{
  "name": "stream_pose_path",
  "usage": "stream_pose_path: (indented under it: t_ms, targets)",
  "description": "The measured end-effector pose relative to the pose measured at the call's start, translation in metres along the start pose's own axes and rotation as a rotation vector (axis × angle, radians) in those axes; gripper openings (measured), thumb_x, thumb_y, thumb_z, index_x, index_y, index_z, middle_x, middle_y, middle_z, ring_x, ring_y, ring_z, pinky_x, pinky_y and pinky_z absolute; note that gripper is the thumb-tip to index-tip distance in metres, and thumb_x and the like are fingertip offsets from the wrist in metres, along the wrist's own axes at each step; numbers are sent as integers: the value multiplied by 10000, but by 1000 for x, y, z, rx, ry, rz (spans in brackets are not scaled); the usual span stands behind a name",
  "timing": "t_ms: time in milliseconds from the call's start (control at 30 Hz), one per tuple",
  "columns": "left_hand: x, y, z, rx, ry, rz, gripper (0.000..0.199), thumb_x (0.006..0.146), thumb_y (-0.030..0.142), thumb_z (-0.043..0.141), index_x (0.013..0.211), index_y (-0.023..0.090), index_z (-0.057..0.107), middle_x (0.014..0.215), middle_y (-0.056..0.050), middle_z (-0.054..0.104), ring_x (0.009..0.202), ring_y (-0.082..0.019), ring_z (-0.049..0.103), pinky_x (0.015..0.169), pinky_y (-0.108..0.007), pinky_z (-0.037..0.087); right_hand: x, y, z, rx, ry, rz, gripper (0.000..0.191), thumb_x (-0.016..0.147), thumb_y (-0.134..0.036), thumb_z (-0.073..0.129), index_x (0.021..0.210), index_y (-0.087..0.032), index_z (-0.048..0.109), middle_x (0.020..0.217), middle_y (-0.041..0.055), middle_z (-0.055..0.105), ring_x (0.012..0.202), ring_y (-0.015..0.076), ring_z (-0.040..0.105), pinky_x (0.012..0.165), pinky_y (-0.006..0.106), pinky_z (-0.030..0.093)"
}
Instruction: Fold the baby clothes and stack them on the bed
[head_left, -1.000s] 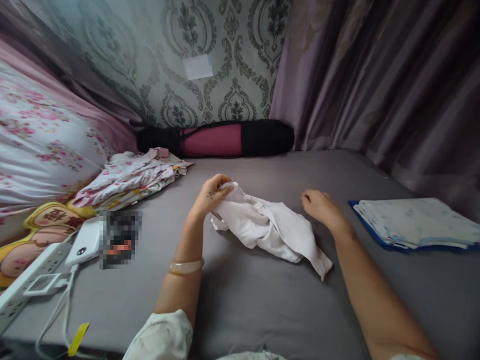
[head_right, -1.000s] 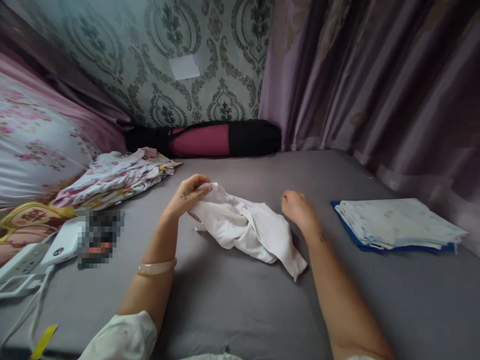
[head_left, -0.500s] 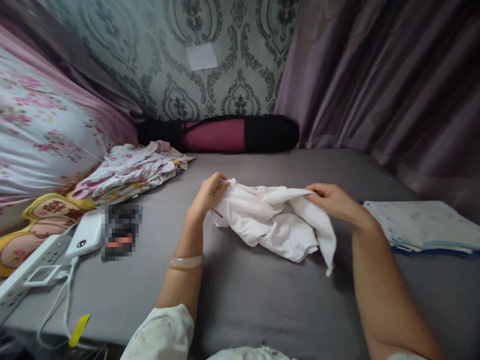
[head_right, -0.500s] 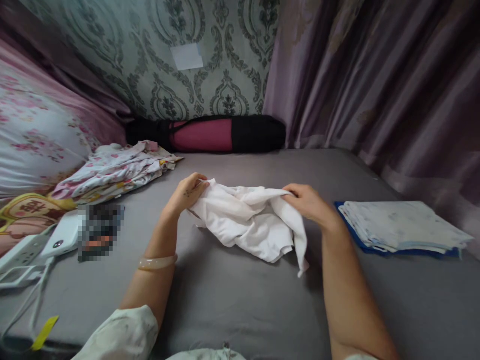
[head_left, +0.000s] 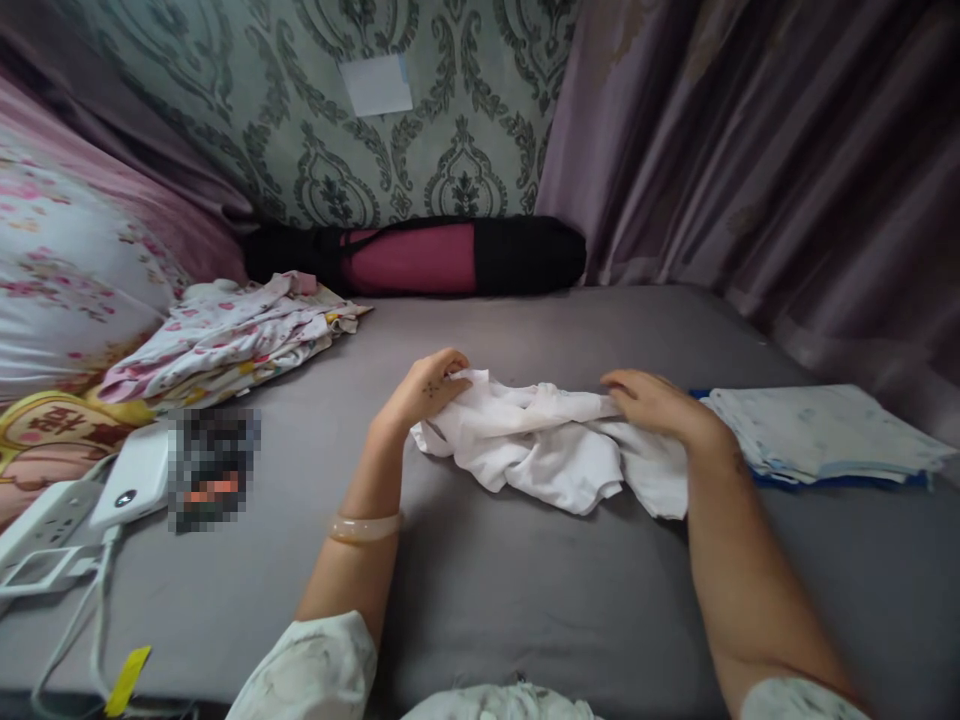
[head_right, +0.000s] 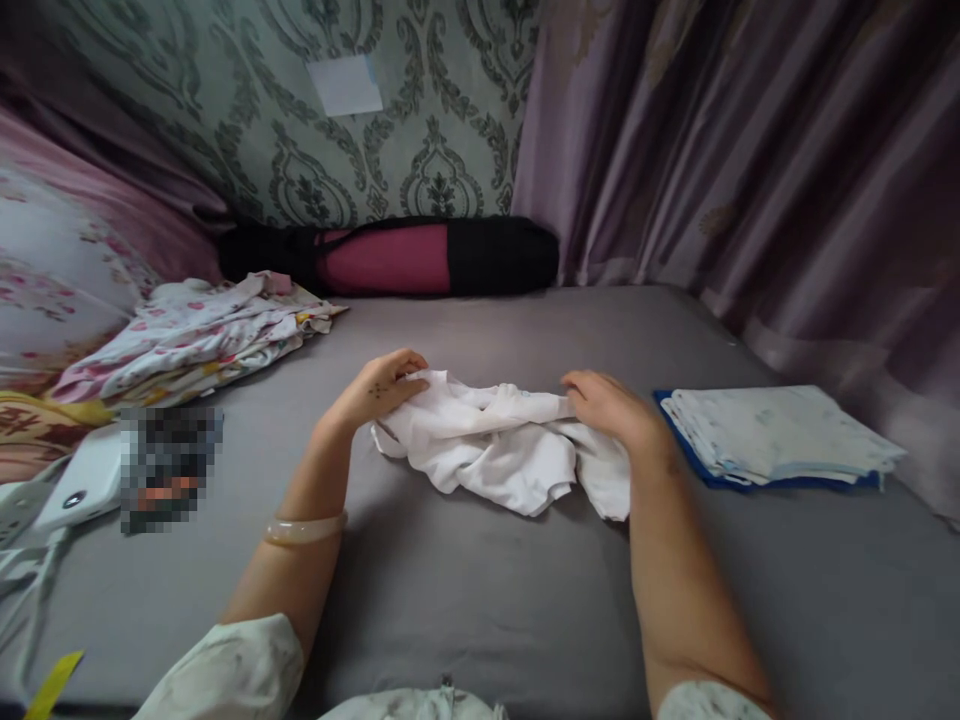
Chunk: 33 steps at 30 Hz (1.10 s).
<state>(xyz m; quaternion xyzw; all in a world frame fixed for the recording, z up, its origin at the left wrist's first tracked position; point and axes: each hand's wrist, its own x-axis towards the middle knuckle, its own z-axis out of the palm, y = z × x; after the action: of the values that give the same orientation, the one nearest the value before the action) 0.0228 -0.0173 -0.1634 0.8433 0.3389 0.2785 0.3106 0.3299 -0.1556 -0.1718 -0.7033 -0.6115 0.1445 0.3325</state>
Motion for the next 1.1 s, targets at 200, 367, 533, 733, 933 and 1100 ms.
stream_pose_path:
  t_ms: [200,367,533,733,933,1100]
  targets:
    - [-2,17,-7,-41,58,9,154,784,288,597,906,206,643,726,1,626,622,-123,509,539,-206,376,22,-23,31,22,-208,-71,293,921,-327,460,1113,-256,669,1139,62,690,1061,241,618,946,373,436]
    - [-2,18,-7,-79,77,3,141,787,294,609,888,204,650,752,-9,644,619,-122,516,536,-204,380,20,-24,37,-12,-286,-73,301,926,-354,460,1097,-232,675,1056,72,705,941,234,630,830,334,453]
    - [-2,19,-6,-54,87,-1,149,791,312,599,878,208,662,734,-8,636,635,-135,527,538,-208,396,19,-23,27,10,-203,-97,274,861,-338,564,1074,-217,687,1059,66,698,915,219,623,798,312,450]
    - [-2,18,-7,-42,135,-4,175,790,344,605,878,211,678,697,-4,620,609,-131,517,526,-209,392,20,-21,16,17,-96,-150,248,840,-356,588,1011,-223,707,1025,57,697,940,220,623,841,332,451]
    - [0,15,-3,-171,248,-23,194,786,368,636,879,211,703,623,16,585,540,-109,486,495,-205,354,16,-32,0,111,72,-185,284,861,-425,576,1015,-222,701,1018,51,702,935,214,633,833,330,467]
    - [3,16,-5,-256,354,-30,222,769,400,667,843,203,739,717,-18,666,635,-136,570,565,-224,421,16,-46,-16,206,122,-171,343,843,-477,597,1038,-217,709,1024,46,720,940,225,642,855,354,482]
